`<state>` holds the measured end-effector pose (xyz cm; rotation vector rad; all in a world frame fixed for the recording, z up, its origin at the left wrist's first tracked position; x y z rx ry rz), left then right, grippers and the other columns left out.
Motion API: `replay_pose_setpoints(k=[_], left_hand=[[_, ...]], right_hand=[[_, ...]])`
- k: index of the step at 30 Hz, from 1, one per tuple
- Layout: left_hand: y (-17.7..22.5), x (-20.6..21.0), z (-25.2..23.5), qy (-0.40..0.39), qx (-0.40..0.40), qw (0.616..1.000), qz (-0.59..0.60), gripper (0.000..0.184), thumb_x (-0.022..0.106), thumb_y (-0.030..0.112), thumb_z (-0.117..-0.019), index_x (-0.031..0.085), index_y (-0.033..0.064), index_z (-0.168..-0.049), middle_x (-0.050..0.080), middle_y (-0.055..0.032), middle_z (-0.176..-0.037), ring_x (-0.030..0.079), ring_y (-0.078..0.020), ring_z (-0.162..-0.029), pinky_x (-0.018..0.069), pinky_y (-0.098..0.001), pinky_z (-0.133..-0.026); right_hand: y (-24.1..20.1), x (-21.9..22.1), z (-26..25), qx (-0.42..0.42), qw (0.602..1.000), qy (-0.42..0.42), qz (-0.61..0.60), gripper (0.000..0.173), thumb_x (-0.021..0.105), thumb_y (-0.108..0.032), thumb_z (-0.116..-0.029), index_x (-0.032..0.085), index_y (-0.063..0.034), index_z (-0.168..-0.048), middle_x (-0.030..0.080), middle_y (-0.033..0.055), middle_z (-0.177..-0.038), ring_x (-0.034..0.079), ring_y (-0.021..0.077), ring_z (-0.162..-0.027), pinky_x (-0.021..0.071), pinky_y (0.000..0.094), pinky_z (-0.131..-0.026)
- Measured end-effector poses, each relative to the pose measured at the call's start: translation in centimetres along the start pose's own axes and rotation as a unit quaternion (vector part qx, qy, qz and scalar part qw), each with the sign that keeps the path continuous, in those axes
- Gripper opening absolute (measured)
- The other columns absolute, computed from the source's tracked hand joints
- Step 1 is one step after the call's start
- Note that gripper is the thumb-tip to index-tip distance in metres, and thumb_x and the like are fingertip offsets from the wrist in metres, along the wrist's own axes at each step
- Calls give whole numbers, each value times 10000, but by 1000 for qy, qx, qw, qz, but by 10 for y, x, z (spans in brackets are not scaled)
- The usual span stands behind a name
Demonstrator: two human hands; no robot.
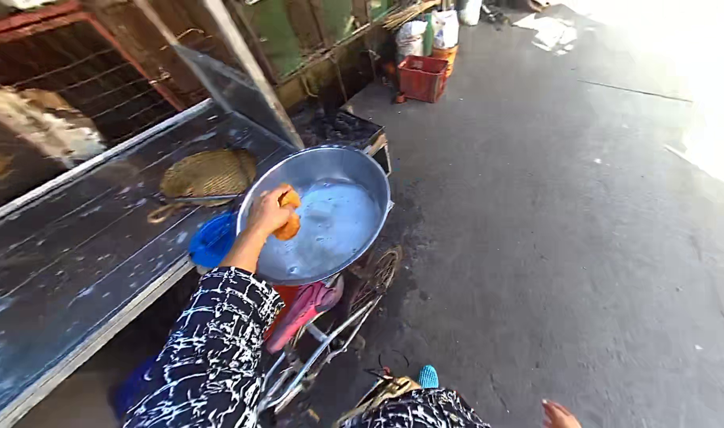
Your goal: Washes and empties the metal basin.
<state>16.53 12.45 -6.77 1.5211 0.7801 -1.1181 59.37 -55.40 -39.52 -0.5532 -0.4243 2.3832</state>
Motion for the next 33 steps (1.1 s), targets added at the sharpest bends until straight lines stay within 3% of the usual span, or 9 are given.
replay_pose_setpoints(k=[3, 7, 11, 16, 20, 22, 25, 28, 33], left_hand=[[-8, 59, -27, -68, -53, 996, -16, 423, 655, 114, -971, 601, 7, -1377, 597, -369, -1303, 533, -574, -1262, 377, -761, -1037], [-34, 80, -23, -83, -217, 971, -60, 550, 613, 257, -1015, 504, -115, -1405, 487, -390, -1437, 443, -529, -1388, 336, -678, -1136], [-4, 88, -15, -193, -127, 957, -177, 334, 585, 156, -1042, 656, -135, -1190, 614, -370, -1288, 553, -514, -1289, 389, -665, -1092], [38, 80, -32, -106, -248, 962, 34, 573, 480, 370, -1096, 507, -92, -1435, 456, -334, -1513, 385, -454, -1469, 245, -602, -1212], [16, 126, -36, -50, -349, 935, 33, 791, 535, 546, -1024, 433, -89, -1486, 411, -387, -1511, 378, -529, -1441, 302, -682, -1160], [32, 138, -47, -111, -289, 950, -29, 742, 549, 471, -1030, 401, -81, -1504, 395, -388, -1513, 402, -566, -1398, 363, -714, -1097], [63, 153, -47, -176, -111, 977, -54, 555, 629, 278, -1015, 506, -34, -1457, 451, -326, -1502, 454, -522, -1373, 384, -677, -1105], [53, 162, -25, -182, -15, 982, -55, 581, 731, 157, -924, 548, 53, -1466, 435, -268, -1552, 434, -498, -1402, 355, -675, -1128], [23, 155, 17, -199, -112, 971, -75, 853, 862, 113, -780, 448, 33, -1522, 384, -319, -1543, 426, -552, -1368, 410, -699, -1068]], right_hand=[[-75, 3, -34, -67, 996, 16, -53, 470, 525, -258, -1077, 470, -9, -1472, 490, 301, -1458, 540, 464, -1266, 473, 628, -981], [-251, 53, -10, -200, 978, -50, 9, 428, 526, -226, -1079, 508, -14, -1450, 535, 258, -1439, 563, 405, -1271, 477, 583, -1006], [-416, 102, 47, -364, 917, -103, 128, 410, 537, -208, -1069, 536, -26, -1436, 547, 217, -1449, 569, 343, -1289, 483, 518, -1032], [-512, 197, 101, -429, 864, -215, 149, 420, 487, -229, -1089, 509, -41, -1464, 559, 192, -1440, 605, 290, -1231, 513, 462, -985], [-477, 302, 144, -246, 866, -418, 126, 554, 365, -407, -1117, 287, -125, -1588, 487, 213, -1482, 633, 342, -1168, 560, 481, -908], [-453, 342, 162, -161, 850, -478, 151, 661, 375, -505, -1093, 174, -165, -1622, 427, 244, -1525, 634, 377, -1148, 560, 487, -892], [-431, 385, 182, -85, 833, -507, 205, 785, 471, -562, -1047, 113, -185, -1635, 358, 276, -1563, 627, 414, -1158, 569, 494, -900], [-421, 413, 188, -48, 842, -489, 221, 810, 579, -472, -1029, 112, -178, -1622, 432, 293, -1488, 653, 391, -1084, 584, 457, -849], [-414, 429, 193, 2, 866, -463, 189, 702, 541, -189, -1044, 105, -166, -1593, 529, 263, -1328, 674, 334, -984, 598, 413, -774]])
Point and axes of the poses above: each hand's wrist, its own z-axis away from the middle knuckle, its own x-axis out of the palm, y = z × x, the point moved 7 cm from there along -z, towards the middle knuckle
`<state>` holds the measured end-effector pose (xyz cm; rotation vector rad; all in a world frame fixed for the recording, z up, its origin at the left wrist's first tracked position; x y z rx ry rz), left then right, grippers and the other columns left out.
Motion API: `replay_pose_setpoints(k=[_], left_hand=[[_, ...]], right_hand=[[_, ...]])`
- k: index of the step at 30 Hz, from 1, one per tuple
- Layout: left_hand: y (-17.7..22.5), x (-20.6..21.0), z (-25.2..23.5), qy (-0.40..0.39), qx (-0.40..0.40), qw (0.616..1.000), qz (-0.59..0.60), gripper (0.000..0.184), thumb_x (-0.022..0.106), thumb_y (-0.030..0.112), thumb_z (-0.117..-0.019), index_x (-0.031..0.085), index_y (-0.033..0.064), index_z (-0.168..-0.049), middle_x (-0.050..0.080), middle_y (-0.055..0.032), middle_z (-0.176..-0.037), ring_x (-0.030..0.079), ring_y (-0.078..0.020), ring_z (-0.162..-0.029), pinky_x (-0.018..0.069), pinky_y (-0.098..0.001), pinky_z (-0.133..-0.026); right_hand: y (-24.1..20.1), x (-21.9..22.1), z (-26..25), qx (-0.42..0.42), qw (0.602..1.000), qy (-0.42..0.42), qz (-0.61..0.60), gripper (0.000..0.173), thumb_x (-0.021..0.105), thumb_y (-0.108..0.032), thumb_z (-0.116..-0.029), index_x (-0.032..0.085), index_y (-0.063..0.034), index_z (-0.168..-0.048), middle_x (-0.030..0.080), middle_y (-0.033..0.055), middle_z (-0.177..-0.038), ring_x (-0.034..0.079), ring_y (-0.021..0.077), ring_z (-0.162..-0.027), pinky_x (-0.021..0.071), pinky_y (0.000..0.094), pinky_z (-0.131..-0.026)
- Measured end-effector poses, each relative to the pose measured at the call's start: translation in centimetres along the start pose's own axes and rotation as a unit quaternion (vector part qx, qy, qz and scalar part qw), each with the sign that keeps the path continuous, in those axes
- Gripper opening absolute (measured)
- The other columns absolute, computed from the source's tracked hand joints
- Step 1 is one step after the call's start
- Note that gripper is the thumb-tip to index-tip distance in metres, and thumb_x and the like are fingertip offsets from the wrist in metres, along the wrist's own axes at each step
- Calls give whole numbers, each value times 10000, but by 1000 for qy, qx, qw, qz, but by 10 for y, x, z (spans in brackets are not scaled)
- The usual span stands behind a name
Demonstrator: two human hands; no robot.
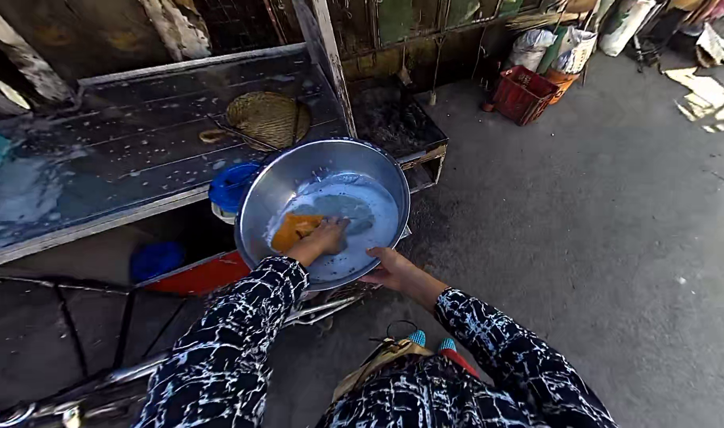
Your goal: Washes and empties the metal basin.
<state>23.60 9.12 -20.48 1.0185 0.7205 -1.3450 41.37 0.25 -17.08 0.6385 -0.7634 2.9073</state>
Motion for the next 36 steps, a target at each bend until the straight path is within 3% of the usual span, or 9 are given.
replay_pose_setpoints(k=[3, 7, 13, 18, 21, 23, 25, 29, 36], left_hand=[[2, 6, 15, -35, -48, 998, 0, 939, 871, 78, -734, 394, -6, -1539, 377, -362, -1512, 446, -560, -1340, 428, -691, -1043], [13, -8, 30, -36, -54, 996, 68, 933, 832, 62, -795, 334, 29, -1584, 416, -381, -1481, 479, -554, -1318, 404, -690, -1061], [17, -67, 36, 56, -30, 986, 156, 690, 793, 66, -843, 504, 10, -1467, 518, -359, -1392, 519, -544, -1269, 411, -712, -1025], [0, -59, 35, 32, -165, 982, 84, 815, 858, 188, -807, 455, -32, -1481, 367, -428, -1483, 496, -609, -1258, 439, -728, -991], [17, -41, 31, -7, -188, 981, 54, 897, 899, 189, -753, 440, -39, -1489, 328, -431, -1499, 506, -600, -1246, 468, -706, -972], [42, -29, 29, -16, -162, 986, 32, 812, 895, 153, -744, 514, -35, -1436, 393, -410, -1466, 512, -578, -1247, 463, -703, -976], [68, -17, 26, -11, -112, 993, 23, 578, 857, 128, -775, 639, -30, -1287, 558, -348, -1319, 562, -533, -1193, 471, -694, -953], [120, -10, 13, -41, -30, 999, 10, 418, 771, 281, -887, 705, -22, -1167, 671, -254, -1201, 603, -454, -1189, 464, -654, -972], [217, -27, -15, -47, 70, 982, 171, 503, 719, 285, -913, 619, 3, -1317, 642, -254, -1268, 580, -432, -1236, 433, -655, -1013]], right_hand=[[-2, 3, 6, 4, 999, 17, -43, 664, 460, -23, -1001, 139, -141, -1570, 511, 251, -1287, 661, 340, -968, 601, 434, -740], [-5, -1, 22, -17, 999, 25, -44, 575, 430, 5, -995, 233, -109, -1524, 527, 243, -1260, 657, 336, -957, 597, 443, -731], [-14, -32, 43, -42, 998, 36, -8, 488, 426, 9, -996, 312, -87, -1460, 580, 227, -1143, 675, 305, -864, 601, 413, -670], [-15, -63, 68, -48, 997, 61, 5, 457, 421, 3, -1005, 333, -87, -1445, 611, 222, -1121, 690, 304, -863, 608, 414, -674], [-16, -86, 85, -64, 995, 76, 9, 425, 434, 1, -1006, 347, -70, -1416, 622, 215, -1079, 697, 296, -834, 611, 409, -647], [-15, -103, 98, -69, 993, 94, 7, 362, 433, -2, -1013, 383, -53, -1368, 638, 201, -1044, 704, 277, -811, 615, 397, -643], [-10, -121, 110, -71, 991, 116, -2, 299, 431, -2, -1015, 420, -35, -1312, 653, 188, -1002, 709, 259, -781, 618, 382, -628], [8, -158, 132, -82, 981, 168, -43, 207, 418, -3, -1024, 462, -20, -1225, 681, 163, -901, 720, 225, -697, 621, 356, -568], [36, -220, 176, -153, 952, 253, -73, 153, 387, 28, -1009, 487, -24, -1113, 697, 105, -782, 714, 180, -605, 617, 336, -506]])
Point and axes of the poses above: each hand's wrist, its own z-axis away from the middle knuckle, its own x-axis out of the palm, y = z × x, the point moved 7 cm from there along -z, towards the middle knuckle
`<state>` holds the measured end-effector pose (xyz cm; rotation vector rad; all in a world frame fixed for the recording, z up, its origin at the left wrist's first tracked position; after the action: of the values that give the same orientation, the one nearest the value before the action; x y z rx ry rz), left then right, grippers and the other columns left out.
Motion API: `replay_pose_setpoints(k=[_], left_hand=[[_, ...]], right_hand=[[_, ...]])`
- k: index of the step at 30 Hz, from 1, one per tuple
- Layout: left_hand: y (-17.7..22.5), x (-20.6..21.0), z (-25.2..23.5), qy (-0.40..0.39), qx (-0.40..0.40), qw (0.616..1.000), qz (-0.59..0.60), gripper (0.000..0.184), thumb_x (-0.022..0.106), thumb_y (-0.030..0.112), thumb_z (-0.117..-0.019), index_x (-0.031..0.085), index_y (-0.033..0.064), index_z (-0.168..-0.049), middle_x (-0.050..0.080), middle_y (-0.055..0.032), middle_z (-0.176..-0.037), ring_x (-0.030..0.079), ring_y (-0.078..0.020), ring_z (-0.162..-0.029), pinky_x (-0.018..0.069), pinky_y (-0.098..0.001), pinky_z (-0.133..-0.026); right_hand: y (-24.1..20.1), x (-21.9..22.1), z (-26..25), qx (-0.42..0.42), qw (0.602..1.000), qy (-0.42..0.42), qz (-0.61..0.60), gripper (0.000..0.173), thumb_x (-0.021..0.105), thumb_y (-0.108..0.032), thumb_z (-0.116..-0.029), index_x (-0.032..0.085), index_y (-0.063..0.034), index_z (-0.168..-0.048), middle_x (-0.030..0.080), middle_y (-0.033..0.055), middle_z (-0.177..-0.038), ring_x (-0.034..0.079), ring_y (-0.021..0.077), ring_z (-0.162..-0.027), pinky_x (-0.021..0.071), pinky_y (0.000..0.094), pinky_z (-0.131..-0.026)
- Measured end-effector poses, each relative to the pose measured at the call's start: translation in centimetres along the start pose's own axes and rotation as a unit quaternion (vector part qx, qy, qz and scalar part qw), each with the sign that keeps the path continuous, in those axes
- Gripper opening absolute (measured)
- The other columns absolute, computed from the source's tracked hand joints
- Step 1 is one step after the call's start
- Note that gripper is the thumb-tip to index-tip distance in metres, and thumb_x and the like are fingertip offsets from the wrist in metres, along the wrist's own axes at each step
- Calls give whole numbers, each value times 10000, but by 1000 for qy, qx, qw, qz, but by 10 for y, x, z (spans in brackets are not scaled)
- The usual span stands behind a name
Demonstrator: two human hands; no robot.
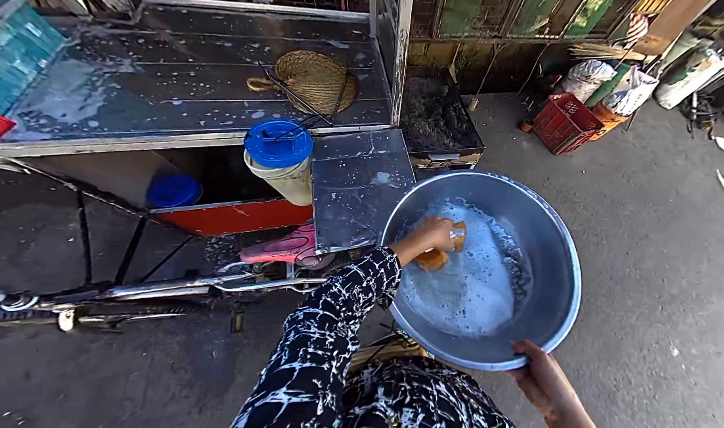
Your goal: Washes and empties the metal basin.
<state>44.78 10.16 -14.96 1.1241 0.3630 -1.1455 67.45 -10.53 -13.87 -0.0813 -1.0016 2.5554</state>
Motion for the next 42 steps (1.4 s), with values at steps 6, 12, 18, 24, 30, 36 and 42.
replay_pose_setpoints(k=[6, 12, 18, 24, 30, 36, 42], left_hand=[[54, -22, -17, 17, 73, 966, 249, 473, 677, 179, -985, 555, -38, -1387, 635, -284, -1266, 626, -385, -1172, 475, -560, -1026], [13, -92, -12, 137, 61, 941, 303, 526, 693, 116, -943, 534, 8, -1432, 630, -260, -1301, 632, -363, -1185, 487, -563, -1037], [-132, -110, -1, 219, -160, 960, 75, 545, 753, 293, -914, 599, -19, -1333, 630, -337, -1243, 580, -532, -1206, 409, -756, -992], [-235, -101, 2, 208, -245, 946, 34, 735, 853, 204, -842, 497, -9, -1449, 488, -395, -1398, 485, -587, -1284, 399, -764, -1005], [-244, -139, 9, 345, -255, 860, 278, 576, 613, 323, -1033, 451, 28, -1500, 517, -282, -1427, 548, -349, -1203, 431, -540, -1010], [-215, -129, -11, 434, -463, 746, 203, 595, 530, 241, -1052, 367, -94, -1517, 411, -288, -1559, 391, -340, -1475, 309, -459, -1209], [-234, -122, -34, 291, -594, 747, 64, 610, 491, 284, -1057, 400, -170, -1455, 396, -376, -1523, 363, -438, -1474, 294, -537, -1203]], right_hand=[[3, -53, 9, -12, 996, 81, -23, 141, 385, 25, -1017, 478, -53, -1090, 684, 60, -744, 697, 150, -582, 615, 324, -508], [33, -90, 1, 10, 992, 116, -37, 158, 389, 35, -1005, 468, -60, -1102, 678, 35, -748, 691, 119, -593, 612, 301, -522], [62, -112, -23, 51, 988, 130, -67, 169, 396, 33, -1003, 446, -42, -1146, 667, 71, -777, 686, 142, -594, 607, 314, -519], [64, -118, -60, 97, 978, 137, -121, 204, 412, 35, -992, 433, -36, -1181, 649, 101, -817, 678, 164, -617, 600, 330, -537], [20, -135, -133, 89, 981, 107, -135, 165, 424, 16, -1006, 472, -17, -1161, 664, 123, -775, 663, 180, -582, 570, 318, -502], [-67, -152, -221, 94, 988, 75, -92, 200, 423, 19, -1015, 451, -18, -1209, 656, 115, -800, 677, 181, -622, 586, 328, -543], [-174, -154, -323, 93, 993, 35, -66, 214, 414, 27, -1012, 442, -9, -1221, 653, 131, -827, 678, 194, -633, 586, 339, -543]])
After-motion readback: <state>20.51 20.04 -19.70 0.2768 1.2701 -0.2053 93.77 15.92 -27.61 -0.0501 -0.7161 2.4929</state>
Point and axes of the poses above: each hand's wrist, its own z-axis away from the middle knuckle, its own x-axis out of the palm, y = z × x, the point moved 7 cm from there along -z, towards the middle knuckle
